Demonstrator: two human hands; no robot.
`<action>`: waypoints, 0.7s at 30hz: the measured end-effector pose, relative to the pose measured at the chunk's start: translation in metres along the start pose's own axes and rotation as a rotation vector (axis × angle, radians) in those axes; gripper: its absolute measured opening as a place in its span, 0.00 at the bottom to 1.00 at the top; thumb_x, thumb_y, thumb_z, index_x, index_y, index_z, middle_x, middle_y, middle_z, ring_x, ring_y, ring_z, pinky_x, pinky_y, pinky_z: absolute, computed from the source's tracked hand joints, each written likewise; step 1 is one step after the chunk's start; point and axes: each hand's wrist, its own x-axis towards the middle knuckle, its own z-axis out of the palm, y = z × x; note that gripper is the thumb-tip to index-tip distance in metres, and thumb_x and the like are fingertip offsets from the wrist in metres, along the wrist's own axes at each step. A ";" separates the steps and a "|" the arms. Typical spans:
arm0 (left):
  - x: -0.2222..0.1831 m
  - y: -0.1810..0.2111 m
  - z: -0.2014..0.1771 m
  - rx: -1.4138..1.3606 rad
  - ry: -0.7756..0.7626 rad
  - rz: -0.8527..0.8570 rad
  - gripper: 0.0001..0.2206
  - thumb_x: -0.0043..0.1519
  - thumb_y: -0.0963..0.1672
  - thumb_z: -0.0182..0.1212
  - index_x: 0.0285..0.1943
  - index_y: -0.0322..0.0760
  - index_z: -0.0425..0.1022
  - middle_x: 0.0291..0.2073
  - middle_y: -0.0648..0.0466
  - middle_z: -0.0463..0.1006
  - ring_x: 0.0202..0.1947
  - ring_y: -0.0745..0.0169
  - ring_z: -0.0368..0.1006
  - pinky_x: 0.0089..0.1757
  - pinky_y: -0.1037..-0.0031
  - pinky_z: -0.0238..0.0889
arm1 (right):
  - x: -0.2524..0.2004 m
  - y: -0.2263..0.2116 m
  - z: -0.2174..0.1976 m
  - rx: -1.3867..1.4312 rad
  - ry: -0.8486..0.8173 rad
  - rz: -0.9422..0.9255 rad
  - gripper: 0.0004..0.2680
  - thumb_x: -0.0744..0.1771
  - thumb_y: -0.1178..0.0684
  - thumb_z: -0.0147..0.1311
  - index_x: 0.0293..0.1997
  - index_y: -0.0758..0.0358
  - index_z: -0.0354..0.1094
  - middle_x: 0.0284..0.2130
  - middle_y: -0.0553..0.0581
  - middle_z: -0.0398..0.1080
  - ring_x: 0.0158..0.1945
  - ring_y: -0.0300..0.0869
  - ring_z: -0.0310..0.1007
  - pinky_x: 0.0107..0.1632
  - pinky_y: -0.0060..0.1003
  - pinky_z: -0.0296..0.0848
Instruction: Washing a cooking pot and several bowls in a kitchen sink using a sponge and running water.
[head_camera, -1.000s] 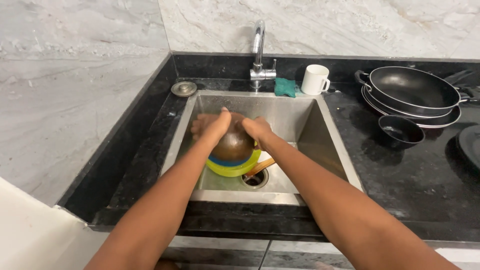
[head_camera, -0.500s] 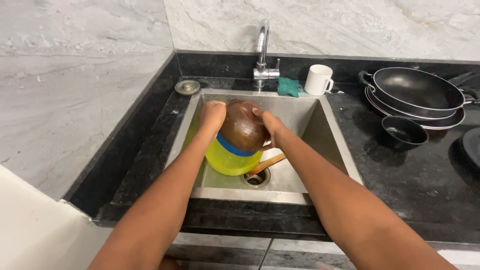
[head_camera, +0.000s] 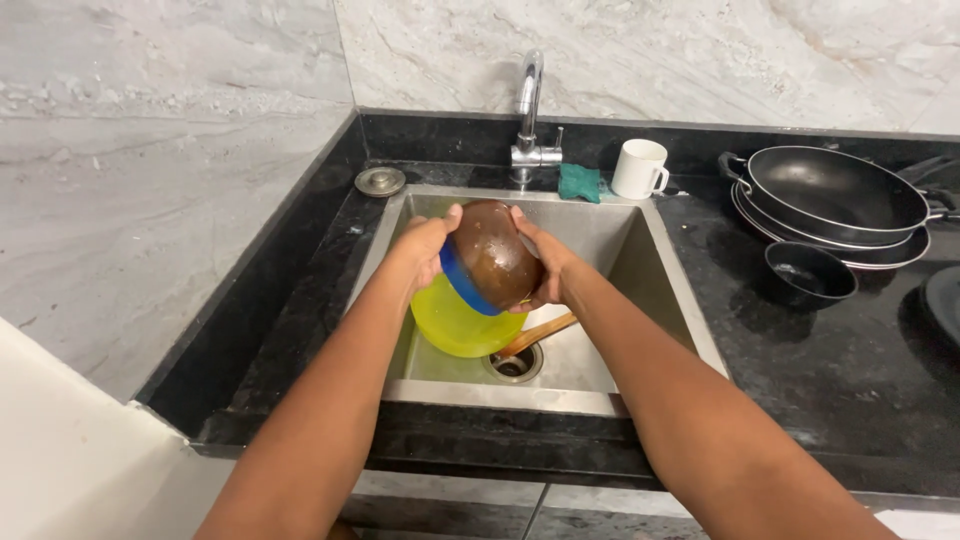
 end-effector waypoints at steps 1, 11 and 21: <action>0.012 -0.006 -0.003 -0.001 -0.001 0.002 0.26 0.66 0.48 0.59 0.65 0.21 0.62 0.52 0.37 0.79 0.47 0.47 0.80 0.43 0.59 0.80 | 0.002 -0.001 -0.004 -0.001 0.001 -0.002 0.44 0.54 0.17 0.55 0.72 0.56 0.54 0.66 0.72 0.61 0.66 0.69 0.64 0.58 0.69 0.68; 0.028 -0.009 -0.022 -0.134 -0.103 0.037 0.18 0.68 0.46 0.55 0.58 0.23 0.68 0.49 0.42 0.80 0.45 0.53 0.80 0.47 0.59 0.77 | -0.002 -0.003 -0.012 -0.026 -0.044 -0.021 0.44 0.48 0.21 0.64 0.69 0.51 0.59 0.65 0.64 0.63 0.65 0.62 0.65 0.56 0.66 0.70; 0.008 0.002 -0.022 -0.060 -0.177 0.033 0.21 0.64 0.48 0.61 0.54 0.20 0.72 0.46 0.40 0.83 0.44 0.51 0.82 0.47 0.62 0.77 | 0.021 0.002 -0.034 -0.074 -0.213 0.007 0.41 0.51 0.21 0.64 0.66 0.53 0.61 0.63 0.61 0.67 0.63 0.58 0.67 0.53 0.62 0.70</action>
